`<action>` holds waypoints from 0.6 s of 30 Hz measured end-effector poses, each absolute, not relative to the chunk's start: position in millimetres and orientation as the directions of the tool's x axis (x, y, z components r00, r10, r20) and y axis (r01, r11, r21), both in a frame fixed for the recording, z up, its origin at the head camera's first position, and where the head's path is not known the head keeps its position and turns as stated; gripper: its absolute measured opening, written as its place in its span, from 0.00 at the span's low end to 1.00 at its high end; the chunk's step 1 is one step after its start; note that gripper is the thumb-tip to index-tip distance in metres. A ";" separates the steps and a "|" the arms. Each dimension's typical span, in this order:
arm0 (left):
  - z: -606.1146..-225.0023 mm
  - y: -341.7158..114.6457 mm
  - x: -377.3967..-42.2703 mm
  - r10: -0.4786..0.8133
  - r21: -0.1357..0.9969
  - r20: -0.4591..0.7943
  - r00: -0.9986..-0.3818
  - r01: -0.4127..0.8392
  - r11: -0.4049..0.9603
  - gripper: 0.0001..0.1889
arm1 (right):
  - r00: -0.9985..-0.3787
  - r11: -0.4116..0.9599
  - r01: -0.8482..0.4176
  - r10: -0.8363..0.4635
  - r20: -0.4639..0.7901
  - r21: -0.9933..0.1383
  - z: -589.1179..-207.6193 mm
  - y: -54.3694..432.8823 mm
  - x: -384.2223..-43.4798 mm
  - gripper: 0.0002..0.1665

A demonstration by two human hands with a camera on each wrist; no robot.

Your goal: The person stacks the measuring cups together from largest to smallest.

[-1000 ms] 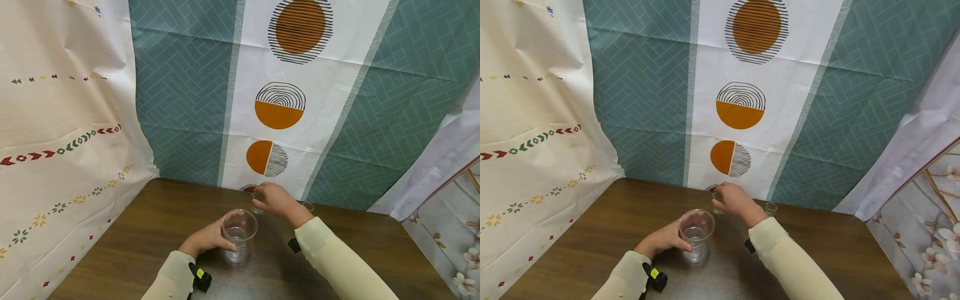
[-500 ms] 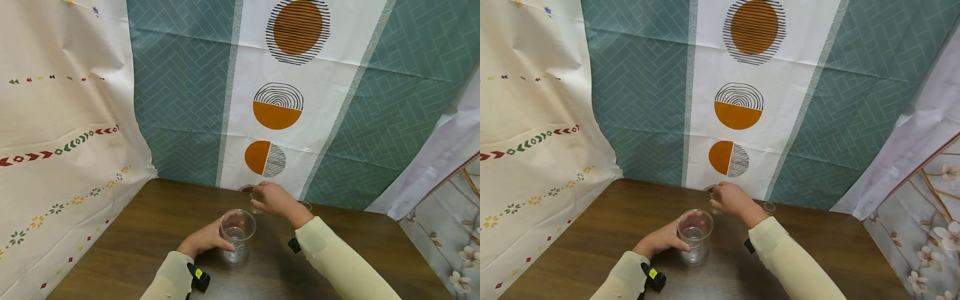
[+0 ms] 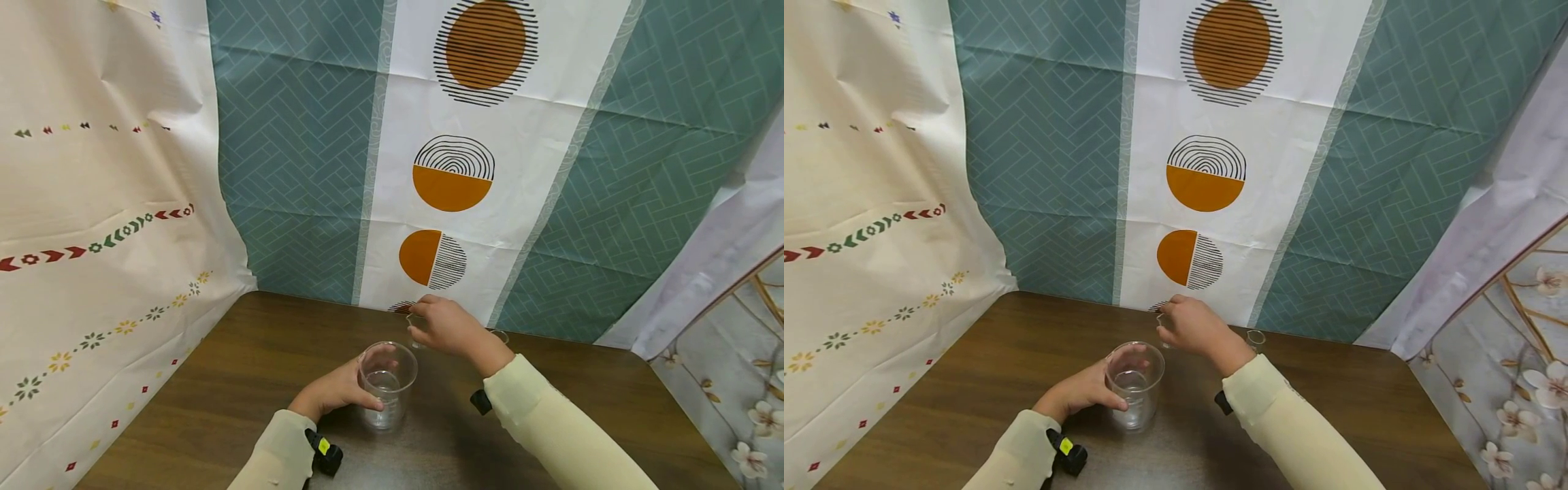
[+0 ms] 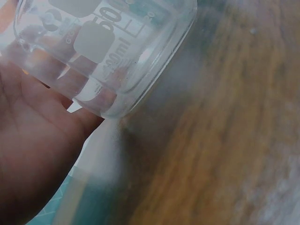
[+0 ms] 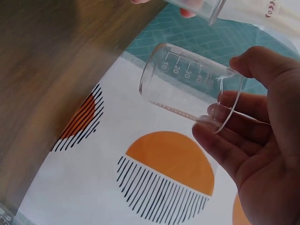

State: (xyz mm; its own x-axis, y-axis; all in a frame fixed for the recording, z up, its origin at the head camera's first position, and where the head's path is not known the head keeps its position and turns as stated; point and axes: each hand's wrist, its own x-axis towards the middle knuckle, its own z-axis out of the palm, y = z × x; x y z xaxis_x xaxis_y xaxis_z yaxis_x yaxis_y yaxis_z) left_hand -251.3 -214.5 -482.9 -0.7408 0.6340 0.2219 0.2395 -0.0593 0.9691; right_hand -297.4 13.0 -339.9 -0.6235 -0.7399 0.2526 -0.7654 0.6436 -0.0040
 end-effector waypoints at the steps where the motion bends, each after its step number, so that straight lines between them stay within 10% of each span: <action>1: -482.8 -214.4 -251.2 0.634 0.970 0.220 -0.742 0.238 -0.058 0.49 | -0.620 0.642 -0.767 -0.742 0.255 0.001 -339.6 12.6 -296.9 0.19; 18: -482.5 -214.7 -250.7 0.629 0.973 0.204 -0.750 0.229 -0.043 0.48 | -0.600 0.626 -0.780 -0.749 0.280 0.005 -327.0 8.4 -284.8 0.19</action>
